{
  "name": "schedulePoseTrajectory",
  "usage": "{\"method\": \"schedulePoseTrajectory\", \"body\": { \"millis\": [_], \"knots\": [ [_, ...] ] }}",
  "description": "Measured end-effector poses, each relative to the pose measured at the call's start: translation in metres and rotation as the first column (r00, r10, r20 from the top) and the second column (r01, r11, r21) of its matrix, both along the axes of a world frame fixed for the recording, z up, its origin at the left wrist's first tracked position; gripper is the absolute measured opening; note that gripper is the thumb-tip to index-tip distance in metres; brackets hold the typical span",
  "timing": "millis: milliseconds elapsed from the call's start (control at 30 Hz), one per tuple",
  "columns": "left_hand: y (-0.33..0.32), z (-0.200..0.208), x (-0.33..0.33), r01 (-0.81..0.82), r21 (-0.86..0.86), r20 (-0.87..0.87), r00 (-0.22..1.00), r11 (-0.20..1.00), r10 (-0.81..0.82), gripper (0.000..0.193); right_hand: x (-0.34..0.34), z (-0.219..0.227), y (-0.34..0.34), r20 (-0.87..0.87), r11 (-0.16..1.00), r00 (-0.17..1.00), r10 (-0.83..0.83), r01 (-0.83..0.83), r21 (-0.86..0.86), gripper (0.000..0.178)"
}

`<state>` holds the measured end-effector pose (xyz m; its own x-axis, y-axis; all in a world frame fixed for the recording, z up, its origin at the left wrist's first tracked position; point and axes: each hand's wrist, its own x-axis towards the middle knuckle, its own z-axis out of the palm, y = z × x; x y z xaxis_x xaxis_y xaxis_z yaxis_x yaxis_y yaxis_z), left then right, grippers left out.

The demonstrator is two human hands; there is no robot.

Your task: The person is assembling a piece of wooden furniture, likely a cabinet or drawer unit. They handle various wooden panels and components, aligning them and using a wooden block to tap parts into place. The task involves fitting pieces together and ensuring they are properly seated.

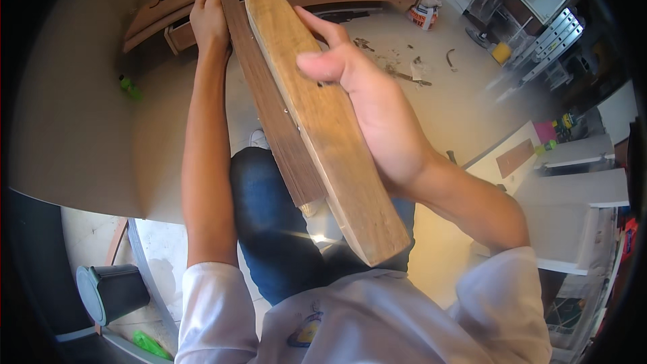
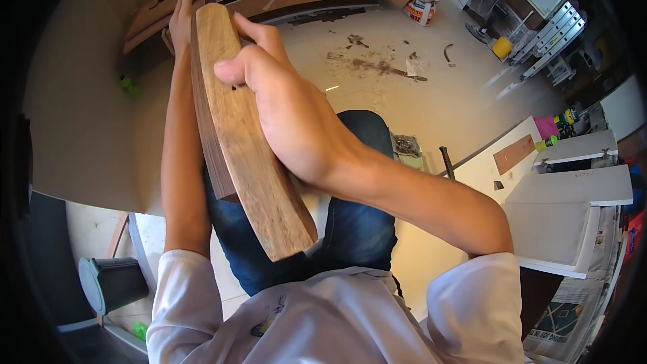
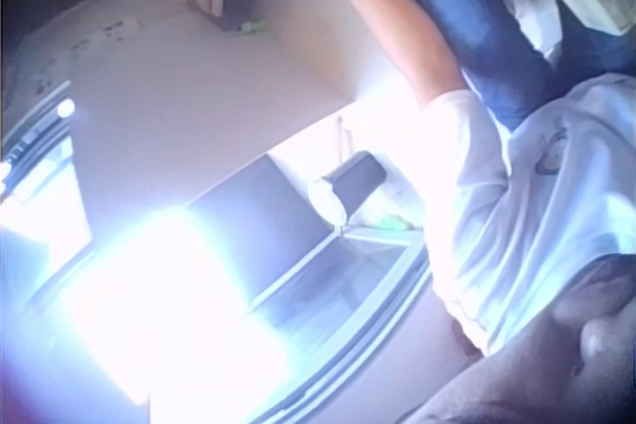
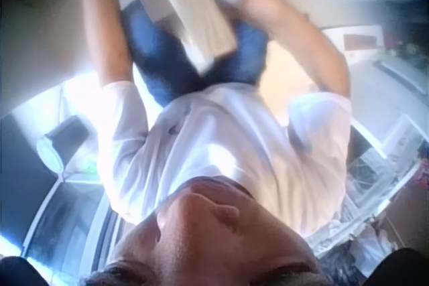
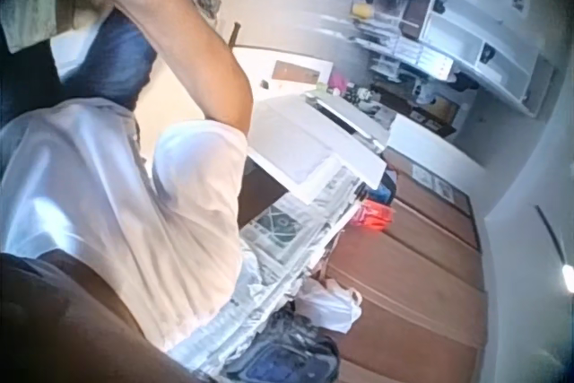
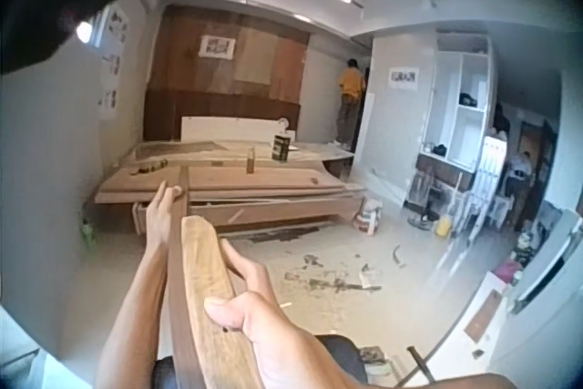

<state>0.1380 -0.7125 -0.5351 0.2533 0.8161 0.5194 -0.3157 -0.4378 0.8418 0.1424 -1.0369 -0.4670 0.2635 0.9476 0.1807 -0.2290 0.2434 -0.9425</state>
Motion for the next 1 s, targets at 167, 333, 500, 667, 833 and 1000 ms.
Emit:
{"method": "schedulePoseTrajectory", "body": {
  "millis": [167,333,500,667,833,1000],
  "knots": [
    [0.005,0.003,0.001,0.014,-0.028,-0.010,1.000,0.999,-0.015,0.078,-0.011,0.013,-0.040,-0.073,0.994,0.996,0.041,-0.048,-0.097,0.054],
    [-0.007,0.012,-0.007,-0.076,0.046,-0.014,0.997,0.996,0.076,0.076,-0.028,0.026,-0.091,0.019,0.969,1.000,-0.005,0.010,-0.248,0.083],
    [-0.028,0.036,-0.031,-0.080,0.181,-0.180,0.977,0.980,0.113,0.063,0.012,-0.001,-0.108,-0.329,0.980,0.935,-0.130,0.071,-0.184,0.062],
    [-0.164,0.087,-0.106,0.315,0.611,-0.187,0.949,0.726,-0.254,0.057,0.032,-0.027,-0.091,-0.341,0.990,0.933,-0.114,0.080,-0.114,0.064],
    [-0.251,0.037,-0.153,0.194,0.755,-0.249,0.968,0.626,0.001,0.050,0.017,-0.014,-0.057,-0.102,0.992,0.991,-0.085,0.093,0.080,0.069],
    [-0.266,0.013,-0.145,0.088,0.735,-0.167,0.985,0.673,0.053,0.047,0.014,0.001,-0.054,0.118,0.992,0.986,-0.114,0.120,-0.038,0.070]
  ]
}}
